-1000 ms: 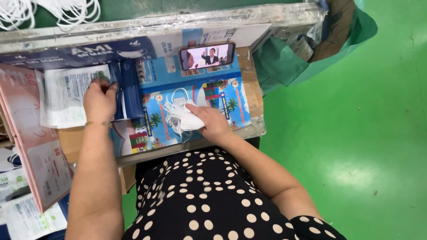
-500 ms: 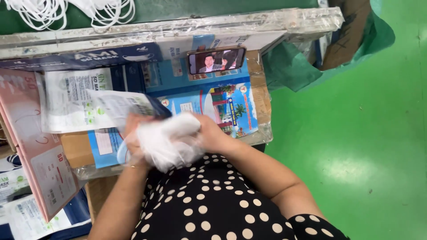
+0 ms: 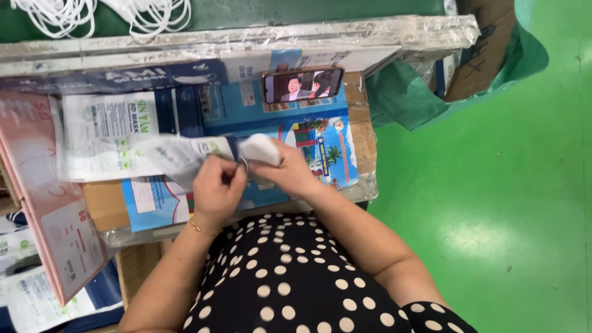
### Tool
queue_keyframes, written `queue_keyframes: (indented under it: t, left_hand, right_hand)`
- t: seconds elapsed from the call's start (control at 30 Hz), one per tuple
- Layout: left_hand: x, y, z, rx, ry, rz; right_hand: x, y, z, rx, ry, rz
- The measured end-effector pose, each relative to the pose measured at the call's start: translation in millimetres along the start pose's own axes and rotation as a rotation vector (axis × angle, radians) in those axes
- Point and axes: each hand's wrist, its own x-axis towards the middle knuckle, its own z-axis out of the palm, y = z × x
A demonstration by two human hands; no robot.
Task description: The person is folding and packing face masks into plastic bags or boxes on a production line.
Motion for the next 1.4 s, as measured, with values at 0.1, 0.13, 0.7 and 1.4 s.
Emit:
queue_keyframes:
  t: [0.1, 0.13, 0.7, 1.4]
  left_hand:
    - [-3, -14, 5, -0.317, -0.062, -0.296]
    - [-9, -16, 7, -0.615, -0.139, -0.486]
    - [37, 44, -22, 0.056, -0.206, 0.132]
    - [35, 57, -59, 0.145, -0.33, -0.015]
  right_hand:
    - [-8, 3, -5, 0.072, -0.187, 0.01]
    - [-14, 8, -5, 0.085, -0.259, 0.025]
    - [-34, -15, -26, -0.51, -0.506, -0.031]
    - [-27, -73, -28, -0.214, -0.287, -0.36]
